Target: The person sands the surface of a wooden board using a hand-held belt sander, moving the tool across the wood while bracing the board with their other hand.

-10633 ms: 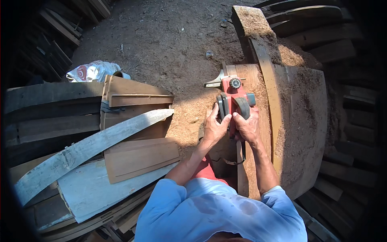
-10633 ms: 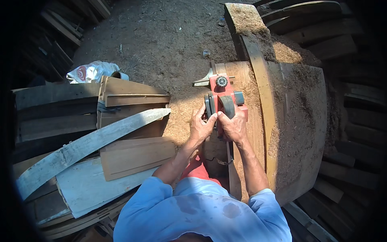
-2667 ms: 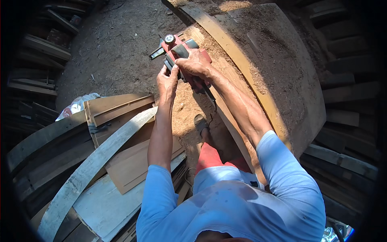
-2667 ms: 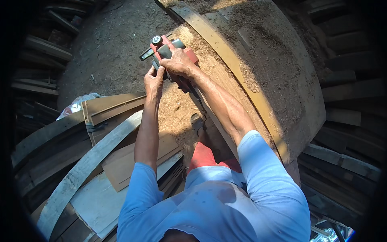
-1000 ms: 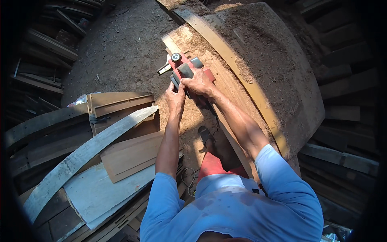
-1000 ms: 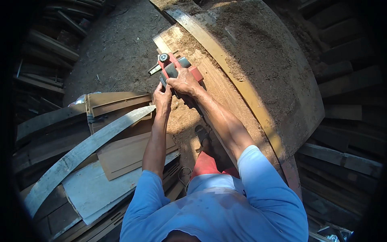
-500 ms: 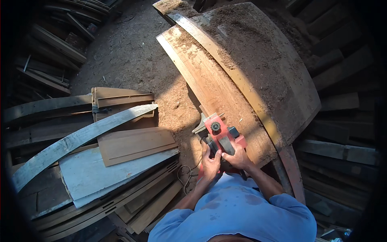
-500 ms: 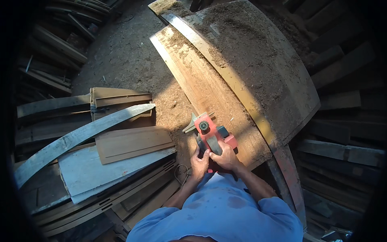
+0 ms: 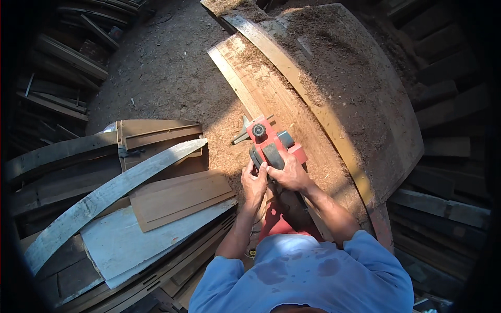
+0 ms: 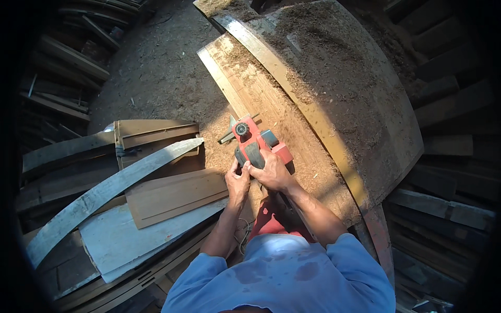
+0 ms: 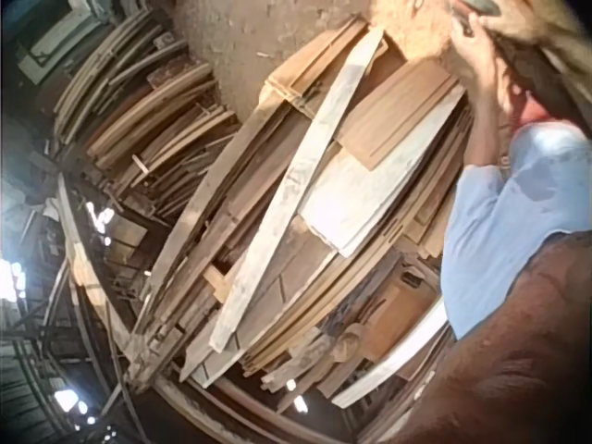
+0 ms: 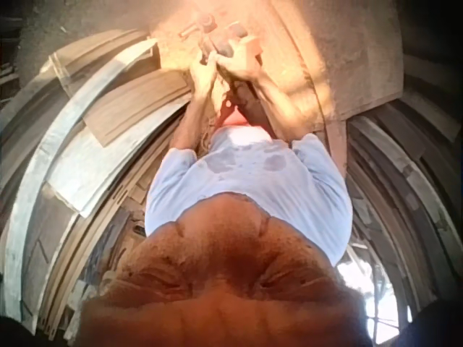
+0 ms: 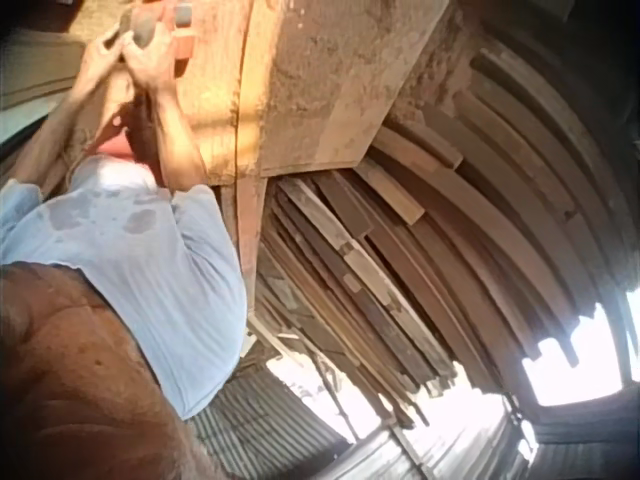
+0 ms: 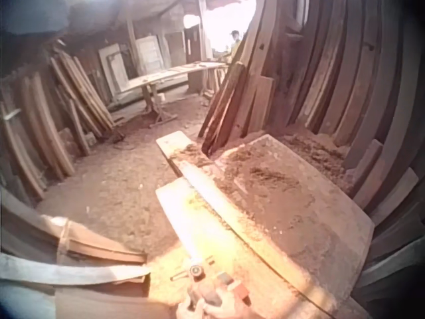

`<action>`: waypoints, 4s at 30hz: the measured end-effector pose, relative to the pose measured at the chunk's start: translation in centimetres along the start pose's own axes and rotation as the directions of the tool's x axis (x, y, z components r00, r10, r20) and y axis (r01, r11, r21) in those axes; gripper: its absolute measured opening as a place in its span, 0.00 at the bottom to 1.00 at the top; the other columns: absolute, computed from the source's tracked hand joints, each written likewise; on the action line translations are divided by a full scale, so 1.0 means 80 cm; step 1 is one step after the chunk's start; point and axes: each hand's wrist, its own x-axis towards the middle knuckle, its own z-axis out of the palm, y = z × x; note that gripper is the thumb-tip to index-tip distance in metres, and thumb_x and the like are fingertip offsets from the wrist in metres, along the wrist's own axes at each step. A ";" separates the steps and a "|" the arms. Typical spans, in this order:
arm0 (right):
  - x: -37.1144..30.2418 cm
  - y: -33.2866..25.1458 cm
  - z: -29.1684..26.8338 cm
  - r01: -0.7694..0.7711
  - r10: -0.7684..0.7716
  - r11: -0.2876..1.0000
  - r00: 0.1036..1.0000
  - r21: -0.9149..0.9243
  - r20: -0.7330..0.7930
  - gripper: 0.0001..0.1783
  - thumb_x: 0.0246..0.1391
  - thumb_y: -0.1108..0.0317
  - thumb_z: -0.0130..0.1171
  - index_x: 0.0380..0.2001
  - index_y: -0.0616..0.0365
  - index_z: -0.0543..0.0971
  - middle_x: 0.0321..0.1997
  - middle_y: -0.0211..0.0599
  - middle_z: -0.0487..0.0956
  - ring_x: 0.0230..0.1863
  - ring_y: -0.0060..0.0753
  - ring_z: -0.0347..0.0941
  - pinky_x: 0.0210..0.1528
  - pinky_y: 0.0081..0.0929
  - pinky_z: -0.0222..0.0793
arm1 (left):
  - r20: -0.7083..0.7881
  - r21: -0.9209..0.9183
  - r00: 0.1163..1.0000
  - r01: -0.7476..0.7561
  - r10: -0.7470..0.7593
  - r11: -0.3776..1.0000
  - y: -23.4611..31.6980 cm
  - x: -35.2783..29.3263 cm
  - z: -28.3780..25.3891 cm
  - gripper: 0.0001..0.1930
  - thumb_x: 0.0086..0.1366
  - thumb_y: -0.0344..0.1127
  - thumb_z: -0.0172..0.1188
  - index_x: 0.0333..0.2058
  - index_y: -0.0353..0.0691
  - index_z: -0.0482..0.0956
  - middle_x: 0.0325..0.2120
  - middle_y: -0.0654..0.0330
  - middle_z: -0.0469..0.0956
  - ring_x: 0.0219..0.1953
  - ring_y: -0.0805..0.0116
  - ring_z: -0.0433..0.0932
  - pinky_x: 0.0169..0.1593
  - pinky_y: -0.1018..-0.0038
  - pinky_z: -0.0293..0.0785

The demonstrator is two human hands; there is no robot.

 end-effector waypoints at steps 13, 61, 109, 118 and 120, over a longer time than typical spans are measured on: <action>0.248 -0.048 0.038 0.023 -0.023 1.000 0.999 0.002 -0.027 0.26 0.47 0.56 0.69 0.42 0.69 0.84 0.32 0.48 0.85 0.35 0.39 0.83 0.40 0.36 0.79 | 0.102 -0.281 0.993 -0.030 0.061 0.959 0.046 0.250 -0.044 0.26 0.74 0.50 0.66 0.57 0.31 0.81 0.43 0.63 0.84 0.40 0.77 0.78 0.45 0.77 0.76; 0.131 -0.036 0.007 -0.034 0.032 0.998 0.998 0.044 0.056 0.25 0.45 0.61 0.69 0.44 0.66 0.82 0.32 0.41 0.83 0.33 0.35 0.81 0.35 0.35 0.79 | 0.081 -0.303 0.993 -0.058 0.087 0.951 0.024 0.126 -0.019 0.22 0.75 0.43 0.65 0.59 0.34 0.81 0.44 0.62 0.84 0.41 0.76 0.78 0.48 0.75 0.75; 0.200 -0.071 0.009 -0.189 0.189 0.982 0.978 -0.012 0.083 0.24 0.52 0.60 0.69 0.50 0.61 0.82 0.36 0.39 0.84 0.36 0.29 0.78 0.40 0.32 0.76 | 0.056 -0.324 0.996 -0.048 0.069 0.945 0.052 0.201 -0.020 0.21 0.80 0.48 0.55 0.52 0.33 0.82 0.37 0.62 0.83 0.36 0.76 0.76 0.42 0.74 0.75; -0.021 -0.013 -0.029 -0.021 0.022 1.000 0.998 -0.018 0.052 0.26 0.53 0.61 0.70 0.52 0.65 0.81 0.39 0.39 0.85 0.41 0.29 0.79 0.47 0.33 0.76 | -0.008 -0.055 0.987 -0.160 0.160 0.986 0.018 -0.030 0.030 0.24 0.72 0.48 0.65 0.57 0.37 0.80 0.41 0.43 0.82 0.44 0.45 0.81 0.50 0.56 0.77; -0.087 0.021 -0.034 -0.104 0.104 0.993 0.994 -0.053 0.011 0.22 0.52 0.62 0.68 0.47 0.64 0.82 0.39 0.44 0.85 0.42 0.35 0.81 0.49 0.35 0.77 | 0.011 0.011 0.997 -0.082 0.082 0.997 0.007 -0.102 0.040 0.25 0.71 0.49 0.67 0.58 0.38 0.79 0.39 0.46 0.80 0.42 0.48 0.80 0.46 0.58 0.77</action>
